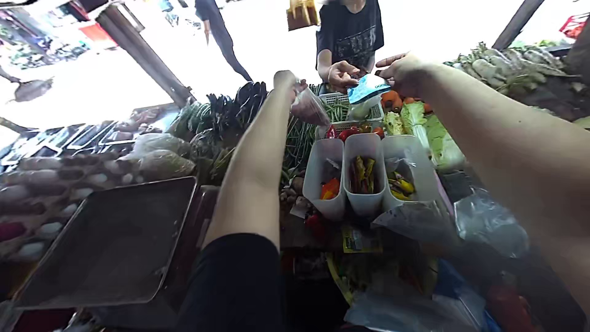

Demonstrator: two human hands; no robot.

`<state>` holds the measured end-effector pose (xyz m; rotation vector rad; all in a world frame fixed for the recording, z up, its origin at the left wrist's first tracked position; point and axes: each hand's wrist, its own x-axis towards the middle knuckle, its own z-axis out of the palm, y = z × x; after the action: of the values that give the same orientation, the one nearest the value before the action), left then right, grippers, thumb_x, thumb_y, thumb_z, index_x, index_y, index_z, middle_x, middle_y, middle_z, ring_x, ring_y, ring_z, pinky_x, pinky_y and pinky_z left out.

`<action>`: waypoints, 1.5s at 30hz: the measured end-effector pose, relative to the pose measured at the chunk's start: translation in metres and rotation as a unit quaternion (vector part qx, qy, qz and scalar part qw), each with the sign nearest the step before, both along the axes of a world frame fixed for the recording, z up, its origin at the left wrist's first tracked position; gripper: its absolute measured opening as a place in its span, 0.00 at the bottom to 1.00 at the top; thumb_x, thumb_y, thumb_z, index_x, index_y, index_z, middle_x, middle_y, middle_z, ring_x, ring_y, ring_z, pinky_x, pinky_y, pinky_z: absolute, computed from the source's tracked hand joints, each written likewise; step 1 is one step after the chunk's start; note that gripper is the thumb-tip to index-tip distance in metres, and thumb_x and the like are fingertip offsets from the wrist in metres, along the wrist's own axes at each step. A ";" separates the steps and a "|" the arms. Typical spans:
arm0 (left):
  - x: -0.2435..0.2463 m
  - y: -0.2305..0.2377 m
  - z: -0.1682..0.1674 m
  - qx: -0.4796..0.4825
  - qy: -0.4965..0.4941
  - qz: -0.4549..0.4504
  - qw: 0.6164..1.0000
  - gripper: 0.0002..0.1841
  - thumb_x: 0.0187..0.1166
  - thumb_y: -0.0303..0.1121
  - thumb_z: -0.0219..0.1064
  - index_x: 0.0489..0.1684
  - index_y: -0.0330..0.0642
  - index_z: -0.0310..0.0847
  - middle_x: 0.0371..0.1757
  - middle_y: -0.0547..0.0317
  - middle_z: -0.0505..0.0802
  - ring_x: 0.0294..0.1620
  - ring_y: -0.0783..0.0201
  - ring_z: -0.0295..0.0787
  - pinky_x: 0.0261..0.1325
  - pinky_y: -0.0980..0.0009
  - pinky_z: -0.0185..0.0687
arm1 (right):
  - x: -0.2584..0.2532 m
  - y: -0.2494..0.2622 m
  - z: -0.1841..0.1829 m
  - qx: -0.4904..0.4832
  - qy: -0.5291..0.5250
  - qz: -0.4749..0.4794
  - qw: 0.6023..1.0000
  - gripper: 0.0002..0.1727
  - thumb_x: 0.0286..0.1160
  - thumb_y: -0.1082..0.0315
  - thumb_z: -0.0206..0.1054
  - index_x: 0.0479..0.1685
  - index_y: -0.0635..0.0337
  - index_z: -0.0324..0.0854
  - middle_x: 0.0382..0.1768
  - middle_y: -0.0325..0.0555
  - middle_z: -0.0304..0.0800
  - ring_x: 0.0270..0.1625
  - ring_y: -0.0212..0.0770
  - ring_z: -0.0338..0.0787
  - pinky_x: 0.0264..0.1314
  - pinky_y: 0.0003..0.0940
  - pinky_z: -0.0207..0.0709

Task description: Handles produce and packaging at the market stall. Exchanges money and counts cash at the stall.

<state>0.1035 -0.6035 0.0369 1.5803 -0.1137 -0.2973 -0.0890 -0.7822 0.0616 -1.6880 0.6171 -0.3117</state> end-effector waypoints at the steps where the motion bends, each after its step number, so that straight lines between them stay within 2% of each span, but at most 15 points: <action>1: 0.002 -0.019 -0.013 -0.011 0.006 -0.007 1.000 0.21 0.84 0.18 0.49 0.76 0.25 0.65 0.66 0.38 0.81 0.55 0.55 0.87 0.55 0.64 0.89 | -0.006 -0.002 0.003 -0.035 0.005 -0.021 0.999 0.24 0.80 0.78 0.61 0.75 0.59 0.76 0.57 0.48 0.87 0.45 0.31 0.87 0.50 0.29 0.82; 4: 0.007 -0.062 -0.043 0.030 -0.026 -0.044 0.998 0.18 0.90 0.28 0.51 0.70 0.25 0.73 0.65 0.38 0.84 0.61 0.52 0.85 0.63 0.58 0.84 | -0.030 -0.008 0.012 -0.125 0.015 -0.071 0.990 0.23 0.78 0.77 0.64 0.73 0.55 0.80 0.56 0.52 0.88 0.50 0.40 0.87 0.54 0.41 0.81; 8: 0.012 -0.082 -0.067 0.131 -0.081 -0.156 0.976 0.19 0.89 0.32 0.55 0.72 0.30 0.74 0.68 0.40 0.85 0.65 0.52 0.85 0.69 0.55 0.81 | -0.085 -0.014 0.023 -0.186 0.024 -0.082 0.979 0.23 0.78 0.78 0.60 0.72 0.53 0.78 0.56 0.53 0.88 0.48 0.41 0.88 0.50 0.43 0.82; 11: 0.000 -0.080 -0.055 0.314 -0.137 -0.208 0.916 0.22 0.89 0.36 0.54 0.74 0.31 0.74 0.66 0.38 0.86 0.59 0.50 0.88 0.64 0.52 0.83 | -0.141 -0.013 0.029 -0.226 0.046 -0.078 0.970 0.21 0.83 0.76 0.54 0.71 0.53 0.75 0.48 0.51 0.88 0.41 0.41 0.88 0.45 0.43 0.82; 13: -0.007 -0.078 -0.043 0.425 -0.186 -0.216 0.859 0.25 0.87 0.39 0.56 0.71 0.25 0.77 0.68 0.29 0.85 0.67 0.38 0.85 0.70 0.38 0.75 | -0.189 -0.008 0.031 -0.244 0.058 -0.067 0.966 0.18 0.88 0.73 0.51 0.71 0.53 0.74 0.46 0.51 0.89 0.39 0.42 0.90 0.42 0.47 0.84; 17: -0.009 -0.070 -0.033 0.496 -0.249 -0.236 0.798 0.27 0.89 0.43 0.50 0.66 0.23 0.78 0.71 0.22 0.81 0.76 0.28 0.76 0.74 0.26 0.66 | -0.288 0.014 0.034 -0.250 0.048 -0.055 0.966 0.14 0.93 0.59 0.54 0.69 0.46 0.75 0.32 0.35 0.92 0.26 0.28 0.89 0.26 0.27 0.84; 19: -0.011 -0.058 -0.033 0.469 -0.280 -0.250 0.799 0.24 0.91 0.39 0.49 0.67 0.26 0.80 0.70 0.22 0.82 0.76 0.27 0.76 0.75 0.25 0.63 | -0.332 0.022 0.023 -0.266 0.019 -0.083 0.960 0.21 0.81 0.46 0.66 0.67 0.42 0.78 0.27 0.24 0.91 0.22 0.18 0.84 0.21 0.17 0.77; 21: -0.009 -0.045 -0.041 0.432 -0.277 -0.249 0.821 0.23 0.91 0.40 0.49 0.69 0.31 0.80 0.69 0.26 0.84 0.74 0.30 0.79 0.76 0.27 0.66 | -0.372 0.024 0.007 -0.273 -0.014 -0.106 0.956 0.35 0.55 0.36 0.80 0.63 0.39 0.80 0.23 0.18 0.85 0.19 0.16 0.80 0.18 0.13 0.75; 24: -0.023 -0.026 -0.058 0.349 -0.213 -0.225 0.884 0.24 0.91 0.44 0.52 0.74 0.37 0.78 0.70 0.35 0.86 0.71 0.41 0.84 0.76 0.40 0.73 | -0.422 0.031 -0.009 -0.248 -0.056 -0.124 0.959 0.31 0.40 0.56 0.89 0.52 0.43 0.85 0.25 0.19 0.85 0.23 0.17 0.82 0.24 0.13 0.80; 29: -0.165 0.000 -0.024 0.238 -0.285 -0.230 0.899 0.25 0.85 0.43 0.57 0.77 0.42 0.76 0.73 0.44 0.85 0.69 0.55 0.84 0.71 0.51 0.78 | -0.469 0.029 -0.039 -0.295 -0.149 -0.192 0.924 0.22 0.53 0.68 0.86 0.48 0.48 0.84 0.30 0.19 0.90 0.29 0.17 0.88 0.35 0.12 0.84; 31: -0.270 0.013 -0.010 0.154 -0.387 -0.342 0.843 0.29 0.82 0.44 0.64 0.79 0.38 0.72 0.74 0.48 0.83 0.69 0.65 0.84 0.71 0.63 0.81 | -0.474 0.032 -0.054 -0.295 -0.193 -0.160 0.922 0.22 0.55 0.69 0.86 0.48 0.52 0.83 0.31 0.24 0.92 0.30 0.20 0.89 0.34 0.16 0.86; 34: -0.438 0.027 -0.031 0.052 -0.438 -0.486 0.755 0.47 0.63 0.47 0.84 0.84 0.38 0.64 0.77 0.52 0.82 0.74 0.64 0.81 0.73 0.63 0.81 | -0.473 0.050 -0.081 -0.223 -0.276 -0.020 0.935 0.18 0.56 0.74 0.84 0.44 0.62 0.83 0.33 0.36 0.91 0.30 0.27 0.89 0.32 0.23 0.88; 37: -0.550 0.033 -0.098 0.016 -0.328 -0.471 0.818 0.38 0.69 0.30 0.79 0.84 0.45 0.67 0.52 0.61 0.94 0.51 0.72 0.92 0.57 0.69 0.92 | -0.485 0.071 -0.127 -0.151 -0.328 0.069 0.930 0.14 0.61 0.77 0.81 0.45 0.66 0.85 0.38 0.41 0.92 0.37 0.29 0.91 0.42 0.26 0.89; 40: -0.599 0.062 -0.158 0.066 -0.263 -0.367 0.890 0.20 0.80 0.30 0.69 0.71 0.41 0.79 0.52 0.59 0.95 0.51 0.72 0.93 0.58 0.68 0.92 | -0.527 0.067 -0.187 -0.186 -0.248 0.086 0.947 0.15 0.78 0.62 0.74 0.53 0.63 0.85 0.43 0.43 0.92 0.41 0.29 0.90 0.46 0.27 0.88; 45: -0.661 0.143 -0.210 0.158 -0.175 -0.182 0.955 0.13 0.79 0.28 0.64 0.59 0.35 0.79 0.44 0.63 0.95 0.44 0.75 0.92 0.50 0.71 0.92 | -0.592 0.033 -0.246 -0.330 -0.048 0.063 0.941 0.24 0.88 0.53 0.61 0.73 0.59 0.82 0.40 0.47 0.92 0.37 0.39 0.89 0.44 0.38 0.87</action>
<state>-0.5578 -0.4600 -0.1729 1.9184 -0.6652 -0.3299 -0.6807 -0.7493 -0.1846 -2.3269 0.3415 -0.5475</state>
